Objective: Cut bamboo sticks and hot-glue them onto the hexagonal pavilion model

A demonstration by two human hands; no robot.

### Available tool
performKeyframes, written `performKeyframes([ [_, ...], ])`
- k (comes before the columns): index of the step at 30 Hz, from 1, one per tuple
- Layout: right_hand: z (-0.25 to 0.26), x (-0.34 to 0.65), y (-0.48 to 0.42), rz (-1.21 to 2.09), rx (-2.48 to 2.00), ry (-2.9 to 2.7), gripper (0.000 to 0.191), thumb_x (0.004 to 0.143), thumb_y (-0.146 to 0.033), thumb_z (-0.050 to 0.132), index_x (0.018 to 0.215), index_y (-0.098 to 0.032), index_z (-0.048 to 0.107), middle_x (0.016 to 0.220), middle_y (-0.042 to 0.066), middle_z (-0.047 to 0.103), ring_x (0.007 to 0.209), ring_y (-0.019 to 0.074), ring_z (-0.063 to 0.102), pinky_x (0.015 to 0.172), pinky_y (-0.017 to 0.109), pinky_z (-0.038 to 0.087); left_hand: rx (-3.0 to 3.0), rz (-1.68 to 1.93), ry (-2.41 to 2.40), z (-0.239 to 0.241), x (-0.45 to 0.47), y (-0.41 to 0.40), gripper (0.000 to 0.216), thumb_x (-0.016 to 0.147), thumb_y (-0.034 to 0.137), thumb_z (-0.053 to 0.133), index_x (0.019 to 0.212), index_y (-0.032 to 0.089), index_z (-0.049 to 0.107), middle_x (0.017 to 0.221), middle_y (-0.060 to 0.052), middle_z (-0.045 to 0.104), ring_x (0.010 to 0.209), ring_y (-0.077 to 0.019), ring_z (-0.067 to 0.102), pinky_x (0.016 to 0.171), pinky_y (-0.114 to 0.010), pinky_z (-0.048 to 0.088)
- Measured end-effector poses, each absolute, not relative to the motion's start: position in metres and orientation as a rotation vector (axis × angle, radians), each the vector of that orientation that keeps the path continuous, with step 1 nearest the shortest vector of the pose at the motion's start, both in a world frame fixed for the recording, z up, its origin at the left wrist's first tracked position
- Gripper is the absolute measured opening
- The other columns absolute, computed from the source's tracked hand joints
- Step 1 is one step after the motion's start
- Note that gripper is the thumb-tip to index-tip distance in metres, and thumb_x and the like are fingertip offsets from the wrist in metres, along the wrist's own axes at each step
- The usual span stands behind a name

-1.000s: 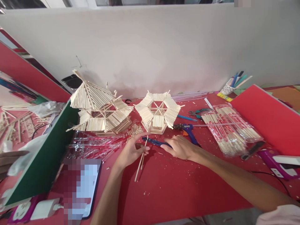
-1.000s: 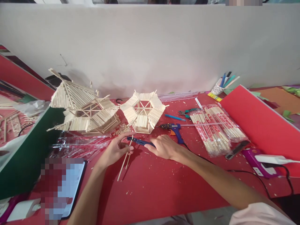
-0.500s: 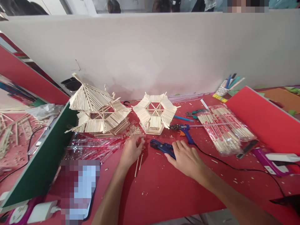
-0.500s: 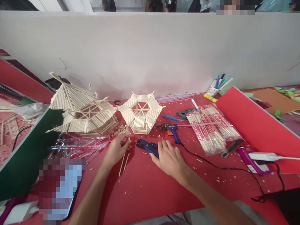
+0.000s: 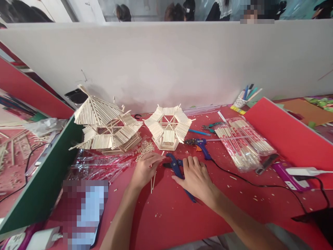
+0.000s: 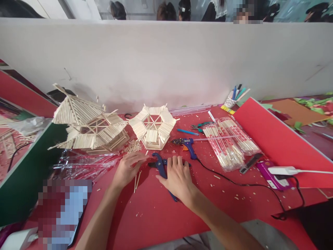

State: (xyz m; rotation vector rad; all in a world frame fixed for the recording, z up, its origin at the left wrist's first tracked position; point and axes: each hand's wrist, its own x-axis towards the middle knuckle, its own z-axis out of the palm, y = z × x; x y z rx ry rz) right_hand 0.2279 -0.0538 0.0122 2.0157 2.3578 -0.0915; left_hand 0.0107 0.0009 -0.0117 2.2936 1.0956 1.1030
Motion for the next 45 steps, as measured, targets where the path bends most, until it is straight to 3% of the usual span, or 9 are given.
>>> performKeyframes([
  [2, 0.015, 0.231, -0.051, -0.108, 1.994, 2.462, 0.060, 0.090, -0.062, 0.062, 0.119, -0.009, 0.062, 0.113, 0.023, 0.065, 0.107, 0.0370, 0.060, 0.088, 0.049, 0.051, 2.244, 1.106, 1.045, -0.008, 0.016, -0.002, 0.021, 0.098, 0.019, 0.057, 0.105, 0.024, 0.076, 0.093, -0.005, 0.077, 0.085, -0.0159, 0.072, 0.079, -0.028, 0.058],
  [4, 0.022, 0.235, -0.044, -0.258, 1.977, 2.631, 0.047, 0.097, -0.052, 0.056, 0.121, -0.013, 0.062, 0.115, 0.021, 0.067, 0.107, 0.0340, 0.061, 0.089, 0.047, 0.051, 2.197, 1.083, 1.010, -0.003, 0.021, -0.004, 0.021, 0.099, 0.020, 0.057, 0.107, 0.024, 0.076, 0.093, -0.005, 0.077, 0.084, -0.0159, 0.071, 0.079, -0.028, 0.058],
  [6, 0.030, 0.237, -0.034, -0.640, 1.995, 2.813, 0.030, 0.102, -0.038, 0.050, 0.119, -0.017, 0.062, 0.111, 0.015, 0.070, 0.104, 0.0278, 0.066, 0.089, 0.041, 0.052, 2.173, 1.065, 0.966, 0.000, 0.025, -0.007, 0.024, 0.100, 0.020, 0.054, 0.108, 0.024, 0.076, 0.092, -0.005, 0.077, 0.084, -0.0160, 0.071, 0.078, -0.028, 0.058],
  [9, 0.035, 0.238, -0.018, -1.458, 1.977, 2.894, 0.021, 0.100, -0.035, 0.054, 0.111, -0.021, 0.065, 0.099, 0.007, 0.075, 0.091, 0.0200, 0.070, 0.081, 0.032, 0.054, 2.171, 1.077, 0.917, 0.003, 0.029, -0.009, 0.028, 0.100, 0.017, 0.050, 0.110, 0.023, 0.076, 0.089, -0.007, 0.076, 0.084, -0.0160, 0.070, 0.076, -0.028, 0.058],
  [13, 0.024, 0.235, -0.001, -2.136, 1.876, 2.713, 0.023, 0.093, -0.042, 0.063, 0.095, -0.019, 0.069, 0.093, 0.006, 0.075, 0.082, 0.0181, 0.070, 0.073, 0.029, 0.055, 2.196, 1.096, 0.893, 0.001, 0.031, -0.011, 0.030, 0.101, 0.015, 0.048, 0.110, 0.024, 0.075, 0.095, -0.007, 0.076, 0.087, -0.0155, 0.070, 0.077, -0.027, 0.056],
  [18, 0.006, 0.233, 0.006, -2.638, 1.806, 2.499, 0.030, 0.085, -0.049, 0.073, 0.089, -0.019, 0.071, 0.079, 0.002, 0.072, 0.069, 0.0150, 0.066, 0.062, 0.026, 0.053, 2.035, 1.133, 1.107, 0.000, 0.037, -0.017, 0.015, 0.098, 0.026, 0.061, 0.107, 0.023, 0.072, 0.095, -0.004, 0.076, 0.083, -0.0159, 0.069, 0.080, -0.028, 0.055],
  [24, 0.006, 0.235, 0.005, -2.553, 1.964, 2.577, 0.032, 0.081, -0.052, 0.076, 0.087, -0.020, 0.072, 0.083, 0.004, 0.074, 0.076, 0.0173, 0.070, 0.071, 0.030, 0.057, 1.748, 1.087, 1.145, 0.006, 0.050, -0.021, 0.027, 0.099, 0.038, 0.059, 0.116, 0.020, 0.069, 0.106, -0.007, 0.076, 0.094, -0.0194, 0.071, 0.085, -0.032, 0.056],
  [36, -0.003, 0.235, 0.000, -2.134, 2.063, 2.972, 0.022, 0.088, -0.044, 0.073, 0.083, -0.023, 0.078, 0.084, 0.005, 0.077, 0.079, 0.0194, 0.072, 0.076, 0.033, 0.059, 1.827, 1.152, 1.298, 0.008, 0.060, -0.019, 0.020, 0.098, 0.036, 0.058, 0.090, 0.021, 0.070, 0.088, -0.004, 0.072, 0.082, -0.0174, 0.067, 0.078, -0.029, 0.053],
  [45, -0.007, 0.233, 0.000, -2.174, 1.929, 3.048, 0.020, 0.087, -0.041, 0.075, 0.081, -0.023, 0.079, 0.083, 0.005, 0.075, 0.076, 0.0179, 0.070, 0.070, 0.030, 0.058, 1.778, 1.064, 1.262, 0.005, 0.058, -0.020, 0.022, 0.101, 0.034, 0.051, 0.089, 0.020, 0.063, 0.084, -0.003, 0.068, 0.078, -0.0164, 0.064, 0.074, -0.027, 0.050],
])
